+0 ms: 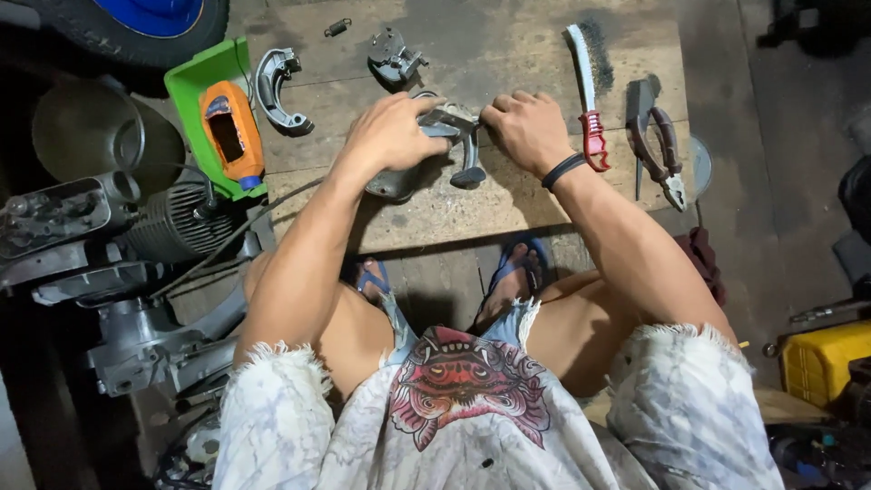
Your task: The person sits on the floor and cleans a metal mechanical part using a small brush. They scrub the surface of the part thoroughly and then wipe it with a cloth.
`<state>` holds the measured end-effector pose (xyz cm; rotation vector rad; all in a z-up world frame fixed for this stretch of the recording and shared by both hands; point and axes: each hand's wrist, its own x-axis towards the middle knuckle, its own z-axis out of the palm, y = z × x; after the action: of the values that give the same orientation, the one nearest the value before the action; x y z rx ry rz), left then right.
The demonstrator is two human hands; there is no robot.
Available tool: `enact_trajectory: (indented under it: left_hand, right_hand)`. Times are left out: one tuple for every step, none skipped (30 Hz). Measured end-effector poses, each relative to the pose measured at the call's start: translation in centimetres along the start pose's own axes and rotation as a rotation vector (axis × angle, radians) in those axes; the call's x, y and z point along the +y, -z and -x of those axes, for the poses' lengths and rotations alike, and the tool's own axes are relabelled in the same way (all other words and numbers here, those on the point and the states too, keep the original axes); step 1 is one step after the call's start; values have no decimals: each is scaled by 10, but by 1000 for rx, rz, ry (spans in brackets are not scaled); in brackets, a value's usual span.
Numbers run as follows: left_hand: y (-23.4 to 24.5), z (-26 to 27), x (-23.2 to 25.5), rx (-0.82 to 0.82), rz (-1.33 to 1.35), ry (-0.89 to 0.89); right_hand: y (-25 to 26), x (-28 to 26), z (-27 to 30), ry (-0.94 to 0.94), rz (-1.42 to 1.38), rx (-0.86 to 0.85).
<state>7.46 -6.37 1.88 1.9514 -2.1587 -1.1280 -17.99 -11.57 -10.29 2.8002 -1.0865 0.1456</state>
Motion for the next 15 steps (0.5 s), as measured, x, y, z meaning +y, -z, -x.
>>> enact_trajectory:
  left_hand:
    - [3,0,2,-1,-1,-2]
    - [6,1,5,3,-17,-6]
    - [8,2,8,6,-31,-11]
    - [7,-1,6,5,-30,-13]
    - [6,-3,5,3,-34,-7]
    - [5,-5,3,2,-38,0]
    - [8,-2,9,3,-37,0]
    - [11,2,16,-21,-49,46]
    - [14,6,22,-48,-62,92]
    - [12,6,21,-50,-62,93]
    - [11,6,20,-48,-74,84]
    - [10,5,19,-46,-87,76]
    - [10,5,20,-45,-89,75]
    - [10,5,20,-42,-85,80]
    - [10,5,21,-38,-80,84]
  right_hand:
    - [-4,0,-1,-2,0,0]
    - [-7,1,-1,42,31,52]
    - [-10,1,-1,86,63,101]
    - [-21,1,2,84,64,99]
    - [-31,1,4,98,25,111]
    - [-41,1,6,112,-15,123]
    - [-30,-2,5,114,-15,123]
    - [-19,-5,4,19,-226,18]
    - [-8,-9,5,-77,-438,-87]
    - [-11,-7,6,-77,-440,-88]
    - [-15,-5,6,-145,-432,-113]
    - [-18,-2,6,-214,-425,-138]
    - [-14,-2,4,-214,-425,-136]
    - [-10,-3,2,-172,-286,-125]
    - [-6,-4,0,-130,-147,-114]
